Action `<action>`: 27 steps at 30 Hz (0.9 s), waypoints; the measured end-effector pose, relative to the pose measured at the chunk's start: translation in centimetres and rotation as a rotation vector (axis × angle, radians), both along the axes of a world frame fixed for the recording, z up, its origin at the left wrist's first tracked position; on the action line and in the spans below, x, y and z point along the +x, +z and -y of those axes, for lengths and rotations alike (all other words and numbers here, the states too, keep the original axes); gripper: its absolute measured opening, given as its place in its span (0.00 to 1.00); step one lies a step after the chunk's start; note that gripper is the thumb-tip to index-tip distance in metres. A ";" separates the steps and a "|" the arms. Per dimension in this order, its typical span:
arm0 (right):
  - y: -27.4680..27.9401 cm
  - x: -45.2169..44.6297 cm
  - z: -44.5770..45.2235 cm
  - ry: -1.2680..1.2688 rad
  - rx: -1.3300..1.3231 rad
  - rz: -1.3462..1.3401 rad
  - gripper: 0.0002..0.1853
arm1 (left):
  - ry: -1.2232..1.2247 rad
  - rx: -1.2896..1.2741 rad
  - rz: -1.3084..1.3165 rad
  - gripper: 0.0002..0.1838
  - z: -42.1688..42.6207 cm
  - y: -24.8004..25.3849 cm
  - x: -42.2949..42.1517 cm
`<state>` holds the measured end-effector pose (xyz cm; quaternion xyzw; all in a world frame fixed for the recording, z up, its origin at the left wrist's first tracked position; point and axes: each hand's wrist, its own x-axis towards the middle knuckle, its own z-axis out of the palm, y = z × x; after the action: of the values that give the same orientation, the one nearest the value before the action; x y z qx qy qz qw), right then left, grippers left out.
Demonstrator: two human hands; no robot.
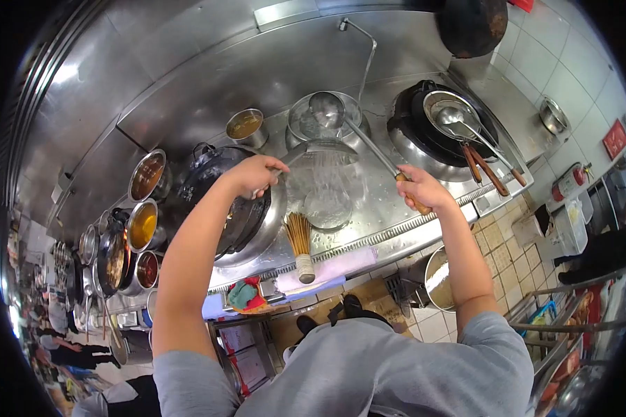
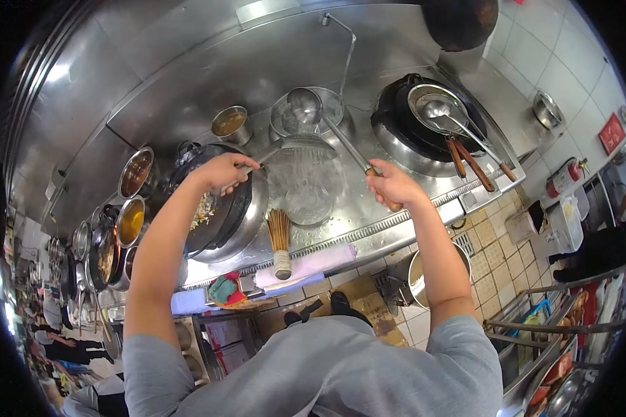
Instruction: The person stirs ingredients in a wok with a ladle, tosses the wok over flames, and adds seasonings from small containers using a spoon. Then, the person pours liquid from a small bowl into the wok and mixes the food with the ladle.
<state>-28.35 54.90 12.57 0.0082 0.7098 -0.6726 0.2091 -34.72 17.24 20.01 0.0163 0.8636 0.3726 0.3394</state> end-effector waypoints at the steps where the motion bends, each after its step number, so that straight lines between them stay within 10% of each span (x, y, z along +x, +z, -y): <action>1: -1.0 -1.4 0.2 -0.009 0.065 -0.033 0.30 | 0.041 0.013 -0.049 0.24 0.3 0.9 2.3; 8: -7.7 -13.8 6.5 -0.032 0.590 -0.416 0.12 | 0.672 0.674 0.139 0.39 3.8 -6.0 15.8; 11: -7.7 -15.7 10.3 -0.081 0.436 -0.004 0.03 | 0.825 0.932 0.309 0.29 2.9 -10.8 18.5; 13: -9.9 -18.5 11.0 -0.148 -0.817 0.622 0.03 | 0.873 1.335 0.581 0.12 1.9 -12.3 19.1; 20: -3.4 -9.7 7.3 -0.076 -1.351 0.685 0.04 | 1.036 1.867 1.048 0.06 -4.0 -11.3 15.2; 27: 0.6 2.9 4.1 -0.112 -1.232 0.631 0.04 | 0.990 2.057 0.996 0.03 -10.4 -10.4 8.8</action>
<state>-25.43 50.78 13.15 0.1196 0.1022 -0.9283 0.3368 -25.93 27.63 9.66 -0.1958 -0.1380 0.9288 0.2827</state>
